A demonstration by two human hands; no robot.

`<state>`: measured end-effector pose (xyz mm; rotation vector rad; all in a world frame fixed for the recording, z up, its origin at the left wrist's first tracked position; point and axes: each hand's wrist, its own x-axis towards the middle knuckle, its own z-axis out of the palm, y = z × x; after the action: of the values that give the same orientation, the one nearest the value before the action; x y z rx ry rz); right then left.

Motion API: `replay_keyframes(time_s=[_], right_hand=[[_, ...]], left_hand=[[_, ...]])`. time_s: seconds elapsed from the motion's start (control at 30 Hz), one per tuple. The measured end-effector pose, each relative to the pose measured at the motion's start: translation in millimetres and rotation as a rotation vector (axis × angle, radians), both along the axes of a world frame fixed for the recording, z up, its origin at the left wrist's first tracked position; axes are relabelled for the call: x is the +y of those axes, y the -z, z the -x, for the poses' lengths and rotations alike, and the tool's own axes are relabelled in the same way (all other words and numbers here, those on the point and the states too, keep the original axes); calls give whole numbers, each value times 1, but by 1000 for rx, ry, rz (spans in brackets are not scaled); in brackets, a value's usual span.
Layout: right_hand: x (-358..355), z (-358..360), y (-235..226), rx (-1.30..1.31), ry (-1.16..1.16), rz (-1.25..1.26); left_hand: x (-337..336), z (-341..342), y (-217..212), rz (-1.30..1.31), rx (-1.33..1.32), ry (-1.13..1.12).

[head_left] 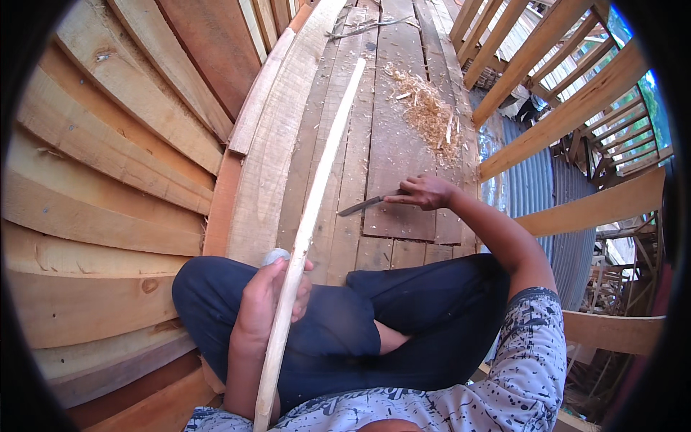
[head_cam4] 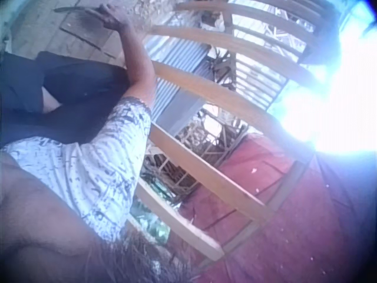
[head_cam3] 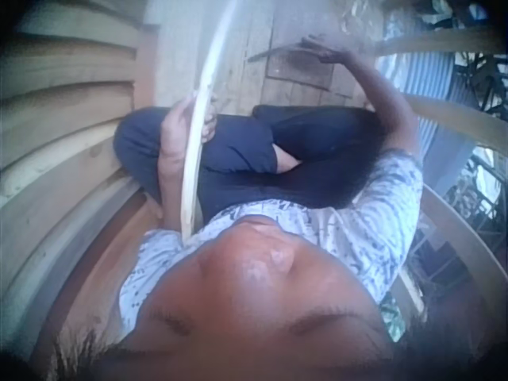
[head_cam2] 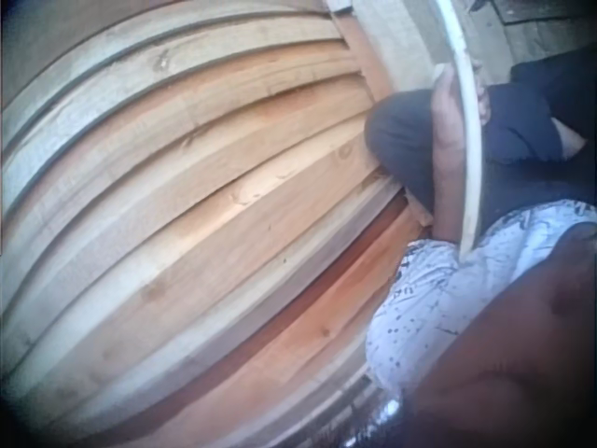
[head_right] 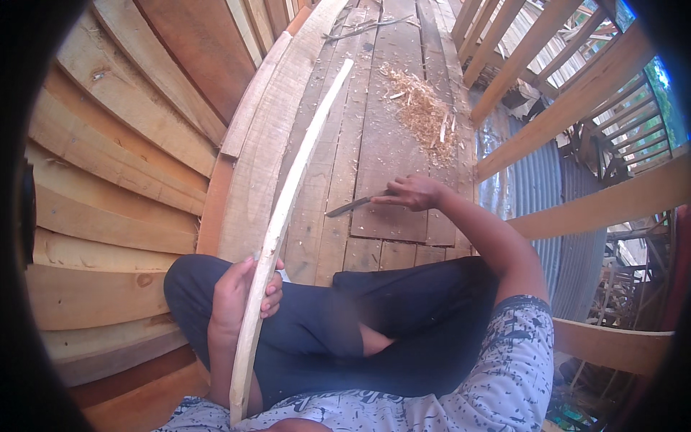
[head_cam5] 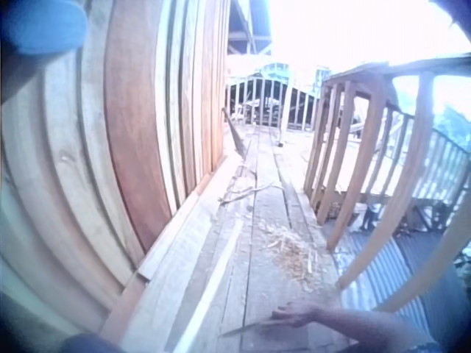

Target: The person sits cross-legged on a wooden floor and uses a knife to shave and shape a long, thin piece of wood. They hold the wood with their left hand and repeatedly scrape the surface with the knife in their right hand, creating wood shavings that accumulate on the floor.

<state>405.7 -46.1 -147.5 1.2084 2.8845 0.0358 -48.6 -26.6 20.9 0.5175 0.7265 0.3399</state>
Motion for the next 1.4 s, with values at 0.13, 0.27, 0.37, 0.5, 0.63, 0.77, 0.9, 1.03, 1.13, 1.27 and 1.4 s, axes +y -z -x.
replay_keyframes(time_s=[0.13,0.27,0.37,0.5,0.63,0.77,0.9,1.03,1.13,1.27,1.4], right_hand=[[-8,-58,6,-9,431,-88],[5,-51,-27,-22,849,-147],[-2,-43,-30,18,462,-85],[-8,-9,-23,-73,-7,-6],[-3,-47,-8,-63,232,-64],[21,-58,-1,-147,926,-145],[28,-28,-9,0,485,-92],[22,5,-2,-121,215,1],[32,-12,27,-79,501,3],[62,-29,32,37,1076,-102],[94,28,8,323,1023,96]], left_hand=[[-1,-2,2,-7,-2,18],[-1,1,0,1,9,3],[-2,0,1,-1,0,19],[-2,3,3,15,-14,16],[-4,1,1,2,-1,19],[-3,1,1,-1,15,5],[-3,3,2,-4,2,6],[-4,3,0,-14,4,4],[-5,2,1,-17,-3,17],[-5,0,2,-20,-1,16],[-3,5,3,-14,7,-3]])
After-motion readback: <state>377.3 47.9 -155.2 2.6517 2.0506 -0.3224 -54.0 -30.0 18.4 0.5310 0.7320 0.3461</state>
